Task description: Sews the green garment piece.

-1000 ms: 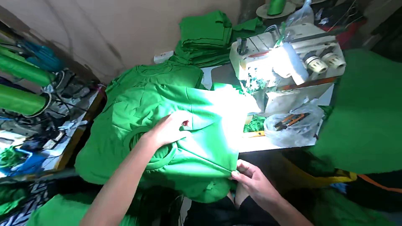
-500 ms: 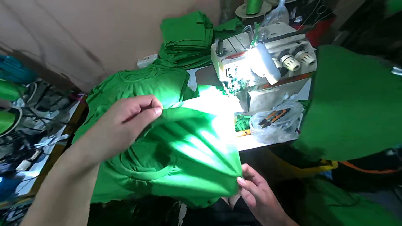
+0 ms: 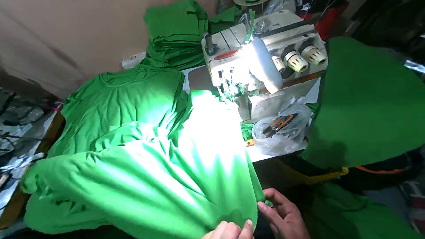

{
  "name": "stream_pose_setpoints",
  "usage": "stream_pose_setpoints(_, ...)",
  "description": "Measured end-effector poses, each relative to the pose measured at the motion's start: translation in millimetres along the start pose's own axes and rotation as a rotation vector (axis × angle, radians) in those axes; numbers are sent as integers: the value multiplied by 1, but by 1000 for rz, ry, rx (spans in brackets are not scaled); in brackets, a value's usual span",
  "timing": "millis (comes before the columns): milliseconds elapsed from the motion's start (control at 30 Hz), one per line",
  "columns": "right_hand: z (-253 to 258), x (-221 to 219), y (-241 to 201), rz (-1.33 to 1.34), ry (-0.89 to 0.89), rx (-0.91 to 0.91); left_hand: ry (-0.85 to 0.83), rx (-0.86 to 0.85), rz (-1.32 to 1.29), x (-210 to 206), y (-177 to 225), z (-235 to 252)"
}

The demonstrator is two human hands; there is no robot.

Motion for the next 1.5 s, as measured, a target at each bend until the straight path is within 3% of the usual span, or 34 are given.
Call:
stream_pose_setpoints(167, 21, -1, -4, -11, 41, 96, 105, 94, 166, -31, -14, 5)
stream_pose_setpoints(533, 90, -26, -37, -31, 17, 370, 198, 125, 501, -27, -46, 67)
stream_pose_setpoints(700, 106, -38, -53, -30, 24, 339, 154, 164, 678, -22, -52, 96)
stream_pose_setpoints(933, 114, -51, -50, 80, 24, 205, 97, 270, 623, -28, -65, 115)
stream_pose_setpoints(1133, 111, -49, -42, 26, 9, 138, 347, 292, 574, -39, -80, 80)
stream_pose_setpoints(1267, 99, -47, -34, -8, -8, 79, 364, 426, 613, -35, -89, 28)
stream_pose_setpoints(1367, 90, -44, -28, -27, -4, 81, 411, 404, 591, -26, -76, 5)
stream_pose_setpoints(1500, 78, -34, -30, -95, 18, 143, 445, 272, 468, -1, -41, 14)
Point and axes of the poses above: each hand's wrist, its own z-axis towards the middle knuckle, its own x-axis out of the back of the hand, y = z × x, the point moved 4 cm from there along z, towards the middle knuckle, and after that the axes turned 10 degrees about -x, right-handed, at the moved point
